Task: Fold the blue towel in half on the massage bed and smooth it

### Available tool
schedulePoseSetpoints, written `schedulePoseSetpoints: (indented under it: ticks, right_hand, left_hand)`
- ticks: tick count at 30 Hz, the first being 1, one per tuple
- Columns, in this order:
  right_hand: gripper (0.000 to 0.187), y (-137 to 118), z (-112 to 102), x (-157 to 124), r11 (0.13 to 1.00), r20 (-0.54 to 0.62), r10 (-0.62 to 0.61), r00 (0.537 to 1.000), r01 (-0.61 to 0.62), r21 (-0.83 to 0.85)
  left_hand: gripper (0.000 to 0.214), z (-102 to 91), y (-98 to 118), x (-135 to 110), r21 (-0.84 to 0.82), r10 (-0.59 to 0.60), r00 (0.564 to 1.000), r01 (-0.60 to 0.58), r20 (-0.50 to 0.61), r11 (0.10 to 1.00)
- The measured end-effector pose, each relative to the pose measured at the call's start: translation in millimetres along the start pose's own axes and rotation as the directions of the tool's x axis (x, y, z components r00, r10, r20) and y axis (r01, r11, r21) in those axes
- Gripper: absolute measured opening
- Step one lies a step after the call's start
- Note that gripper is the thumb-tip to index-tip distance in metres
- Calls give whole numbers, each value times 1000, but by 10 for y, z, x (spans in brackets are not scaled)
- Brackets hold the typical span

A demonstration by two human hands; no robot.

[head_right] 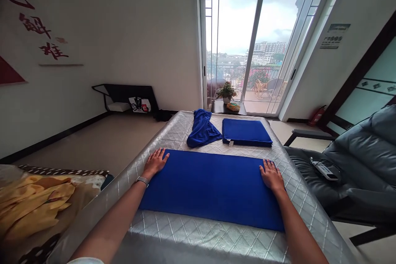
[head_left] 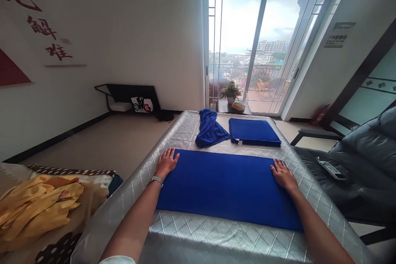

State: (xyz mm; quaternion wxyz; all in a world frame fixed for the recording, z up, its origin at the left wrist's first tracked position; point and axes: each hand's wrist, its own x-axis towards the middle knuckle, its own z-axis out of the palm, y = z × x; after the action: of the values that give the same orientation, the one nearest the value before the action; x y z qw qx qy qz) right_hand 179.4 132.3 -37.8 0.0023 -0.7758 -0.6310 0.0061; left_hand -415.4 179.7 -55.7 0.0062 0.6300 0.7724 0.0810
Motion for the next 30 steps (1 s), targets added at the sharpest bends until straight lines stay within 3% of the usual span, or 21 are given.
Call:
schedulePoseSetpoints:
  ticks: [7,11,13,15,19,21,23,26,30]
  right_hand:
    - [68,4,60,23,1000,-25,15,1000,-14,18]
    - [67,-4,42,16,1000,-39,22,999,-22,23]
    - [67,-5,28,9,999,-42,21,999,-20,27]
    - [66,-6,16,2,999,-40,20,999,-19,35]
    - [66,-9,1,-10,999,-44,18,999,-16,47]
    - [66,-15,-8,-18,999,-40,21,999,-19,47]
    - [65,-23,-19,-25,999,-35,29,999,-27,44]
    - [66,-27,-26,-29,999,-33,35,999,-34,40]
    - [67,5,12,-9,999,-31,23,999,-22,37]
  left_hand:
    - [79,-216,36,50,71,-2,991,-8,131,997]
    - [83,-333,208,160,130,-23,994,9,108,991]
    - [79,-354,458,154,132,20,999,-25,41,991]
    - [72,-346,839,73,102,156,987,-152,-30,983]
    - [62,-231,1767,-257,-40,481,874,-484,-73,874]
    - [63,-138,2134,-424,-107,566,823,-569,-59,816]
    - [64,-47,2344,-541,-156,595,803,-591,-19,792]
    - [65,48,2338,-598,-180,574,818,-558,45,810]
    - [69,53,1843,-495,-142,464,883,-452,73,881]
